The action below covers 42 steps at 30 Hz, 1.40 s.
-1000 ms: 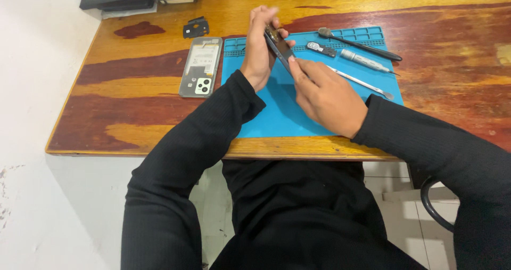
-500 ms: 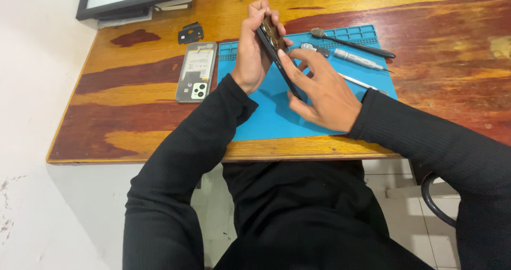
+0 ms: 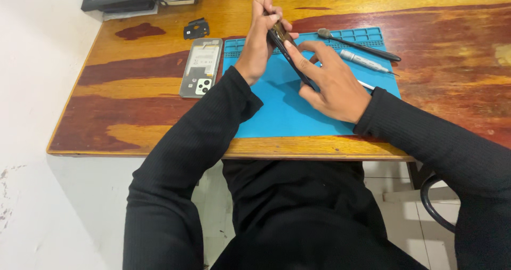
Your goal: The person uses a screwdriver to remove screws from a disassembled smartphone on a blue mat, then places the back cover onto the device. The person then uses a brush to clean a transparent screen protector.
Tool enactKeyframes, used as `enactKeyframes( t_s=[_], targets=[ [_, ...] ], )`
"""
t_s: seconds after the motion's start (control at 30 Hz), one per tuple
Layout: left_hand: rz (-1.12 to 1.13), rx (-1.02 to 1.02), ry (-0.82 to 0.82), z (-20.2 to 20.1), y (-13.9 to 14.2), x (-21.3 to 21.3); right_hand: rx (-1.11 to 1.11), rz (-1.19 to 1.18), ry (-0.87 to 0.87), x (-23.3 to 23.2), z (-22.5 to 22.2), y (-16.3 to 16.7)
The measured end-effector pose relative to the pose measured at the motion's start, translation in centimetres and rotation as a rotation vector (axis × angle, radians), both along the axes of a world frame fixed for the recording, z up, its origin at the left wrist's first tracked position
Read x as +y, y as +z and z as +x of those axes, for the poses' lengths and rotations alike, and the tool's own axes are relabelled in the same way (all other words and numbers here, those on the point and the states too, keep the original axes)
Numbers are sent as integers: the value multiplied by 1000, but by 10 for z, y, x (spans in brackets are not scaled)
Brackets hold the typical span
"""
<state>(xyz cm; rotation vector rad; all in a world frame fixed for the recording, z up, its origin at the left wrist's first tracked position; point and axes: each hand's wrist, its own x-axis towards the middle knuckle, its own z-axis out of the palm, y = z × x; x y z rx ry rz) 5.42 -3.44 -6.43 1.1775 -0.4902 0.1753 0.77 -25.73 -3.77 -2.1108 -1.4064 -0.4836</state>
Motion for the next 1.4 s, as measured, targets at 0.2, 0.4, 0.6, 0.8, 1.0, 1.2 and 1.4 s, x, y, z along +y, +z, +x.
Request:
enactKeyframes(
  t_s=[0.2, 0.4, 0.6, 0.8, 1.0, 1.2, 1.4],
  targets=[
    [293, -186, 84, 4, 1, 16, 73, 28, 46, 0, -1, -2],
    [555, -220, 137, 0, 7, 32, 259, -29, 80, 1, 13, -9],
    [489, 28, -131, -11, 26, 40, 126, -52, 4, -8, 21, -10],
    [495, 124, 34, -14, 43, 36, -241, -145, -82, -5, 22, -6],
    [504, 100, 162, -15, 36, 20, -411, -215, -196, 0, 8, -2],
    [608, -449, 498, -14, 39, 15, -373, -102, -148, -10, 8, 21],
    [674, -603, 577, -36, 45, 5, 157, 151, -268, -20, 20, 24]
  ],
)
